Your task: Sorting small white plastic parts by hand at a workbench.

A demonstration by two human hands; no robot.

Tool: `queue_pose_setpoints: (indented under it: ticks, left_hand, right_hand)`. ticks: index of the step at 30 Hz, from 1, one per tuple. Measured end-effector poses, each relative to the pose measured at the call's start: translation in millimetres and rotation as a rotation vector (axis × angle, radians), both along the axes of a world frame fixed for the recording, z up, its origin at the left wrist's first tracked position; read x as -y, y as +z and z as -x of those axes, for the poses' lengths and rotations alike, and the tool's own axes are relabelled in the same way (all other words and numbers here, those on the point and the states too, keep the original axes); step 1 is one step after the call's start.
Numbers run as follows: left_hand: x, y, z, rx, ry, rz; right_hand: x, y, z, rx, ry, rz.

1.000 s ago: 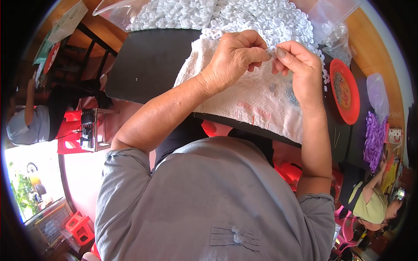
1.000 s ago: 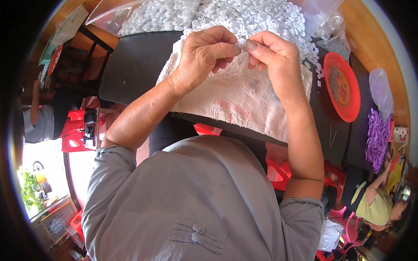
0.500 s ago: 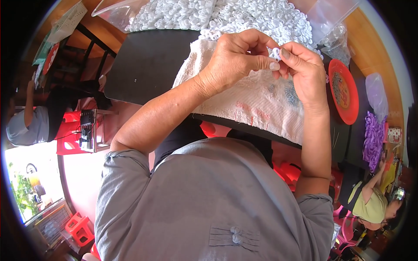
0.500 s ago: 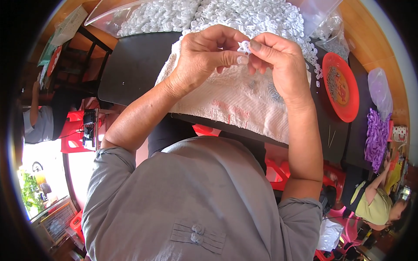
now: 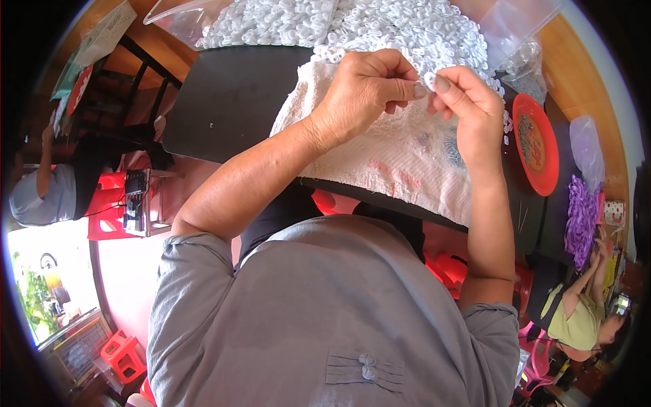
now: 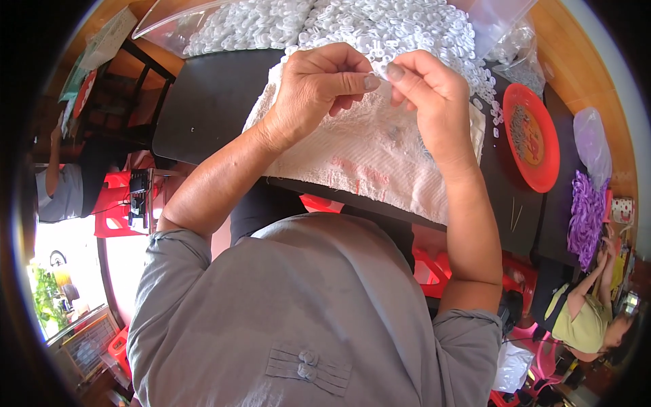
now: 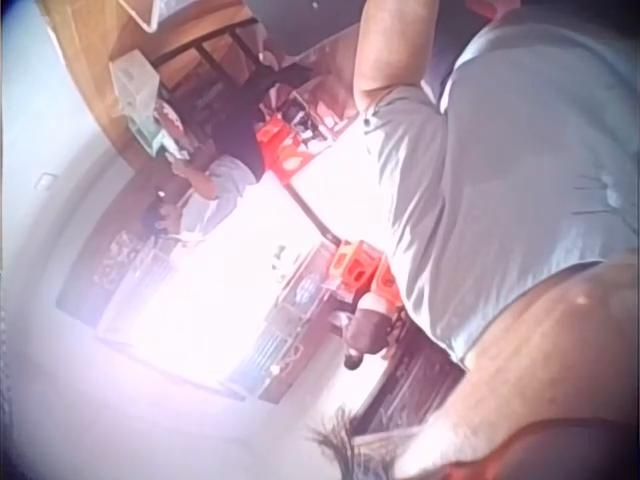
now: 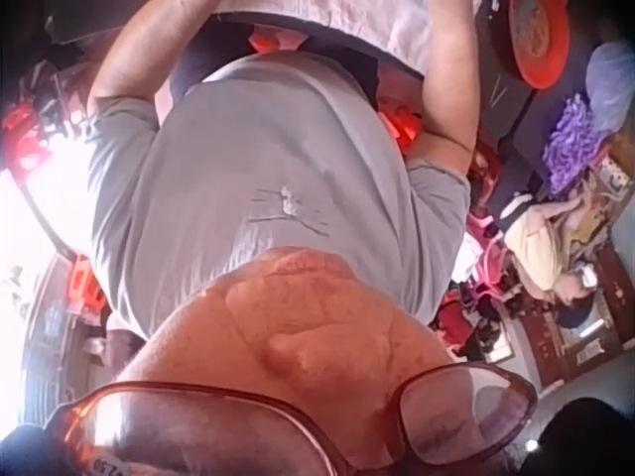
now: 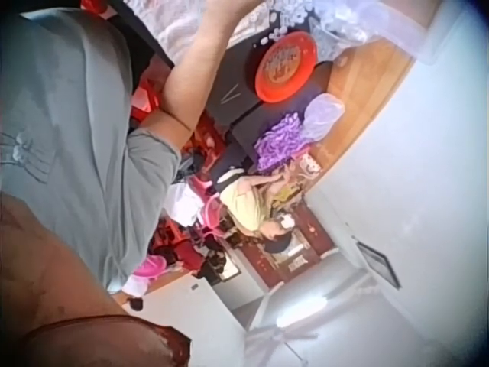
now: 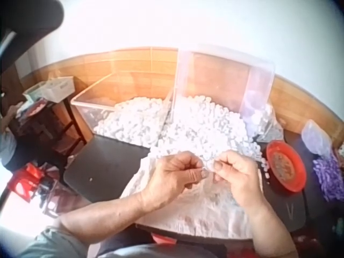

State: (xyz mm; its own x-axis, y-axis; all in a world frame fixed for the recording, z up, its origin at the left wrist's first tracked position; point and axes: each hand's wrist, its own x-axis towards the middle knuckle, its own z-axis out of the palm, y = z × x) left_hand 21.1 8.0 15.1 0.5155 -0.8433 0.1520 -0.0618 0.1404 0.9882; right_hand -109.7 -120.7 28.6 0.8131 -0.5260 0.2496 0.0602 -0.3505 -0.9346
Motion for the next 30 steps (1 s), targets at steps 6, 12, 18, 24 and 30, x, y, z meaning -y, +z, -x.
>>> queue_pose_setpoints:
  ticks: [6, 12, 18, 24, 30]
  left_hand:
    - [5, -6, -3, -0.032, 0.032, -0.023]
    - [7, -12, -7, -0.058, 0.012, -0.072]
    - [8, -12, -4, -0.029, 0.032, -0.103]
    - [9, -13, -3, 0.028, 0.010, -0.118]
    - [8, -13, -2, 0.019, 0.008, -0.139]
  right_hand:
    - [18, -8, 0, -0.158, 0.004, -0.011]
    - [16, -28, -7, -0.347, 0.075, 0.510]
    - [9, -10, -5, -0.046, -0.027, 0.281]
    - [10, -14, -4, -0.078, 0.020, 0.299]
    - [6, -12, -3, -0.097, 0.022, 0.271]
